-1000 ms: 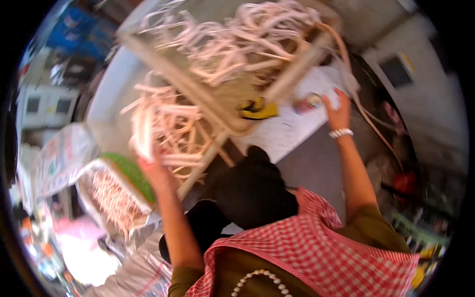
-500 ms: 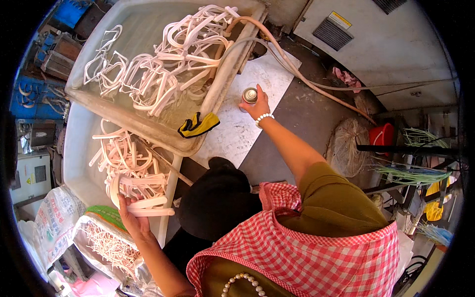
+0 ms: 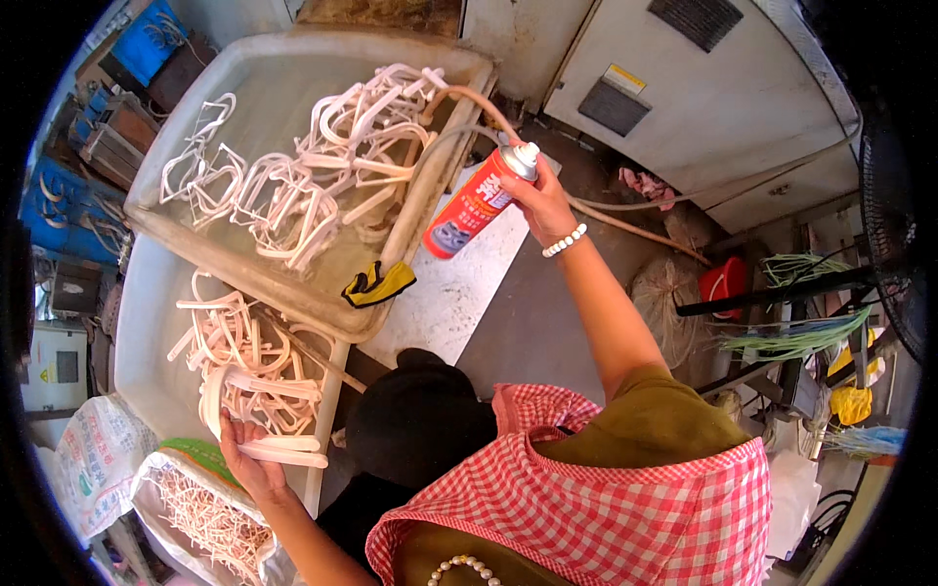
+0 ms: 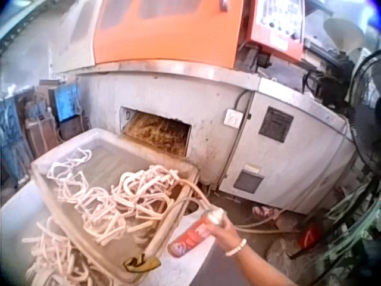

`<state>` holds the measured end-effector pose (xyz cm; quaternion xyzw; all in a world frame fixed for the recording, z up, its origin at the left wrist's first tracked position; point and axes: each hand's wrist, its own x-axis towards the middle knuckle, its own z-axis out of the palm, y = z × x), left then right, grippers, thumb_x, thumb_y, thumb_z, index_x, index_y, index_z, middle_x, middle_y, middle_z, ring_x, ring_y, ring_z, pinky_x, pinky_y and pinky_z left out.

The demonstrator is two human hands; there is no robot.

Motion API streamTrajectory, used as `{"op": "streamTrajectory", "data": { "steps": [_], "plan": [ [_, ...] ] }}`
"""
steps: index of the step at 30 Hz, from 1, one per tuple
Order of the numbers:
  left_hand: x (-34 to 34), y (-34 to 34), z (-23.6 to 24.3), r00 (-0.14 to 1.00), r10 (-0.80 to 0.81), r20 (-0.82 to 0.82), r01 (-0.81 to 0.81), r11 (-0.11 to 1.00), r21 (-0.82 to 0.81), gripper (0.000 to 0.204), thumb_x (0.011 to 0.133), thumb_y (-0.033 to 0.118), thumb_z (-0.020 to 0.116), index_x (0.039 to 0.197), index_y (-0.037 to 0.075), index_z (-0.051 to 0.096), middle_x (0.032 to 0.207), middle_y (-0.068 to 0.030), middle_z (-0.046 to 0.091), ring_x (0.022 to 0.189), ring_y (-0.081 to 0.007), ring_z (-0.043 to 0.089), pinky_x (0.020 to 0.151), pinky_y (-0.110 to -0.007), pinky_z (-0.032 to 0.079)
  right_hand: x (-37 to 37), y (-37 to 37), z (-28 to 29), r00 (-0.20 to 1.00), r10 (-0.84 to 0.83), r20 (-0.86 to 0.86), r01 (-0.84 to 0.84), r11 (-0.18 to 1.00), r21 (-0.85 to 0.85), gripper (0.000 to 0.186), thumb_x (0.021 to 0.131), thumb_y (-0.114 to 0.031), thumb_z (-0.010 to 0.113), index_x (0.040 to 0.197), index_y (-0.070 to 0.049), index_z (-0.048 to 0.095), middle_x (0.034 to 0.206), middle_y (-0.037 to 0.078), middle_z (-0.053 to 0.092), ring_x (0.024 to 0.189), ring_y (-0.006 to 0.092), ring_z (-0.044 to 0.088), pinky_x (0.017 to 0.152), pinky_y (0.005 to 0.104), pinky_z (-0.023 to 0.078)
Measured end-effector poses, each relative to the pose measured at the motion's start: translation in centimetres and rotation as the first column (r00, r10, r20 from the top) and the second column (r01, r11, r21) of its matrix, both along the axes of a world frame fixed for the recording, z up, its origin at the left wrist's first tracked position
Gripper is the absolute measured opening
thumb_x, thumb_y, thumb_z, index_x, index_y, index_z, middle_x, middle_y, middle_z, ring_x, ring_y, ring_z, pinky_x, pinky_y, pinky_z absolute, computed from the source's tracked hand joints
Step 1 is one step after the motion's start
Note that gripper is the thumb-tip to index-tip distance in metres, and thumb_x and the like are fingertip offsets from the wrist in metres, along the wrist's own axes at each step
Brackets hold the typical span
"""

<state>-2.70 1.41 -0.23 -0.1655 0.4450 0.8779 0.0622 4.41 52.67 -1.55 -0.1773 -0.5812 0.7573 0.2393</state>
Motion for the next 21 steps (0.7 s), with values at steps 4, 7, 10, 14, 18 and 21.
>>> {"op": "streamTrajectory", "data": {
  "steps": [4, 7, 10, 14, 18, 21],
  "plan": [
    [0.2, 0.6, 0.7, 0.998, 0.055, -0.01, -0.055, 0.998, -0.005, 0.022, 0.094, 0.015, 0.058, 0.112, 0.002, 0.058, 0.067, 0.0059, 0.037, 0.059, -0.004, 0.034, 0.055, -0.021, 0.033, -1.9, -2.5, 3.6, 0.937, 0.11, -0.331, -0.225, 0.915, -0.334, 0.069, 0.083, -0.04, 0.064, 0.139, -0.009, 0.039, 0.124, 0.012, 0.057, 0.115, 0.0321, 0.056, 0.101, 0.0486, 0.042],
    [0.5, 0.7, 1.3, 0.997, 0.073, -0.029, -0.075, 0.994, -0.076, 0.021, 0.093, 0.014, 0.059, 0.11, 0.004, 0.057, 0.066, 0.006, 0.037, 0.057, -0.0039, 0.033, 0.053, -0.021, 0.031, -4.3, -5.2, 5.2, 0.81, 0.179, -0.559, -0.468, 0.771, -0.432, 0.06, 0.083, -0.046, 0.057, 0.127, -0.006, 0.05, 0.117, 0.019, 0.059, 0.108, 0.0356, 0.059, 0.094, 0.0506, 0.047],
    [0.6, 0.7, 1.3, 0.996, 0.083, -0.041, -0.088, 0.989, -0.12, 0.02, 0.091, 0.014, 0.06, 0.109, 0.004, 0.057, 0.065, 0.0057, 0.038, 0.054, -0.0041, 0.033, 0.05, -0.021, 0.03, -6.4, -8.6, 6.4, 0.728, 0.207, -0.654, -0.641, 0.546, -0.54, 0.066, 0.084, -0.047, 0.052, 0.135, -0.007, 0.043, 0.108, 0.017, 0.057, 0.083, 0.027, 0.06, 0.07, 0.04, 0.049],
    [0.9, 1.1, 1.9, 0.995, 0.076, -0.058, -0.081, 0.992, -0.092, 0.02, 0.09, 0.012, 0.06, 0.108, 0.004, 0.057, 0.065, 0.0053, 0.04, 0.052, -0.0044, 0.033, 0.048, -0.021, 0.029, -7.3, -11.9, 6.6, 0.491, 0.341, -0.802, -0.87, 0.147, -0.471, 0.084, 0.084, -0.061, 0.056, 0.147, -0.013, 0.027, 0.106, 0.015, 0.054, 0.073, 0.0213, 0.058, 0.064, 0.036, 0.046],
    [0.9, 1.6, 2.7, 0.995, 0.097, -0.035, -0.099, 0.992, -0.079, 0.02, 0.089, 0.01, 0.061, 0.108, 0.005, 0.056, 0.065, 0.0046, 0.04, 0.054, -0.0057, 0.035, 0.049, -0.022, 0.031, -7.6, -14.8, 6.7, 0.353, 0.386, -0.852, -0.927, 0.02, -0.375, 0.095, 0.079, -0.067, 0.06, 0.151, -0.023, 0.016, 0.114, 0.019, 0.049, 0.082, 0.0272, 0.059, 0.064, 0.0402, 0.05],
    [1.0, 1.0, 2.3, 0.996, 0.079, -0.052, -0.082, 0.995, -0.054, 0.02, 0.089, 0.009, 0.061, 0.108, 0.005, 0.055, 0.068, 0.0043, 0.043, 0.056, -0.0067, 0.039, 0.049, -0.023, 0.034, -8.3, -16.2, 7.0, 0.391, 0.475, -0.788, -0.901, 0.026, -0.432, 0.078, 0.088, -0.058, 0.055, 0.15, -0.027, 0.018, 0.119, 0.024, 0.045, 0.093, 0.0339, 0.056, 0.068, 0.0466, 0.054]
  ]
}}
